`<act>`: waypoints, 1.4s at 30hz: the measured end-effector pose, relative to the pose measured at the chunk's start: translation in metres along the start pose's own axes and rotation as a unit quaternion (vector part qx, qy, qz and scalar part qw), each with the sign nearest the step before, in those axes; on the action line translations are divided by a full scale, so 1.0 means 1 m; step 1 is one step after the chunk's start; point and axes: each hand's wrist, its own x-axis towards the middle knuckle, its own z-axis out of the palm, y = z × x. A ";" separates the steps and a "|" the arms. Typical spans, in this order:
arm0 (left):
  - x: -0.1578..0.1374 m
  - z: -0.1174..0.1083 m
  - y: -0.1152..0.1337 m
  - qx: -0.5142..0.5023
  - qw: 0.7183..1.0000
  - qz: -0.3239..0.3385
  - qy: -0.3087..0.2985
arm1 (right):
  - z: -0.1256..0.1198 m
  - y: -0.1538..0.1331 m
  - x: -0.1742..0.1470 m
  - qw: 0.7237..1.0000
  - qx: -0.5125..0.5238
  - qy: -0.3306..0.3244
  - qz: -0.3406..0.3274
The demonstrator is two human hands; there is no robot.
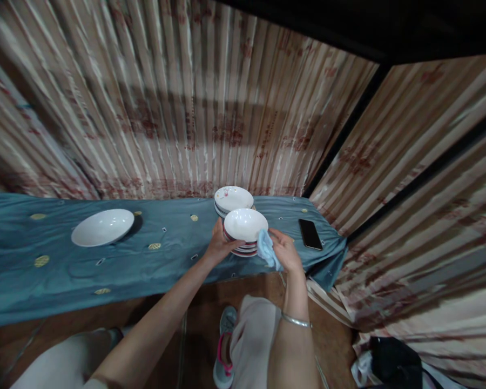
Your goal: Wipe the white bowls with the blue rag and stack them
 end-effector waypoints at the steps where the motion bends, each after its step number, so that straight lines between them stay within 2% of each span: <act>1: -0.001 -0.001 0.002 0.008 1.000 -0.015 -0.003 | -0.001 0.000 0.001 1.000 -0.019 0.020 -0.005; 5: -0.009 -0.014 0.009 0.009 0.998 -0.055 -0.011 | -0.006 -0.010 -0.004 0.992 -0.067 0.101 -0.042; 7: -0.016 -0.026 0.008 -0.014 0.998 -0.062 0.001 | -0.004 -0.022 -0.016 0.995 -0.027 0.085 -0.054; 10: -0.029 -0.051 0.001 -0.087 0.991 -0.082 0.064 | 0.015 -0.045 -0.039 0.996 0.066 -0.006 -0.062; 12: -0.038 -0.071 -0.006 -0.154 0.970 -0.130 0.135 | 0.040 -0.058 -0.053 0.990 0.085 -0.094 -0.063; 14: -0.045 -0.095 -0.011 -0.215 0.941 -0.174 0.196 | 0.075 -0.062 -0.060 0.975 0.091 -0.193 -0.065; 16: -0.050 -0.121 -0.014 -0.262 0.905 -0.217 0.256 | 0.114 -0.055 -0.059 0.951 0.071 -0.296 -0.053; 19: -0.053 -0.159 -0.015 -0.341 0.837 -0.271 0.330 | 0.174 -0.026 -0.049 0.925 0.074 -0.373 -0.007; 21: -0.052 -0.182 -0.016 -0.357 0.822 -0.272 0.351 | 0.210 -0.004 -0.040 0.926 0.083 -0.369 0.017; 24: -0.048 -0.210 -0.020 -0.366 0.809 -0.265 0.377 | 0.252 0.020 -0.029 0.941 0.058 -0.332 0.019; 28: -0.040 -0.241 -0.029 -0.373 0.791 -0.254 0.413 | 0.294 0.033 -0.022 0.944 0.052 -0.325 0.024; 31: -0.033 -0.259 -0.034 -0.371 0.786 -0.243 0.430 | 0.320 0.042 -0.020 0.953 0.062 -0.295 0.036; 34: -0.027 -0.270 -0.038 -0.367 0.789 -0.234 0.433 | 0.340 0.051 -0.018 0.958 0.084 -0.265 0.070; 36: -0.024 -0.274 -0.039 -0.365 0.793 -0.230 0.430 | 0.349 0.056 -0.018 0.953 0.107 -0.269 0.088; 42: -0.022 -0.276 -0.040 -0.372 0.799 -0.203 0.427 | 0.358 0.055 -0.022 0.934 0.178 -0.301 0.073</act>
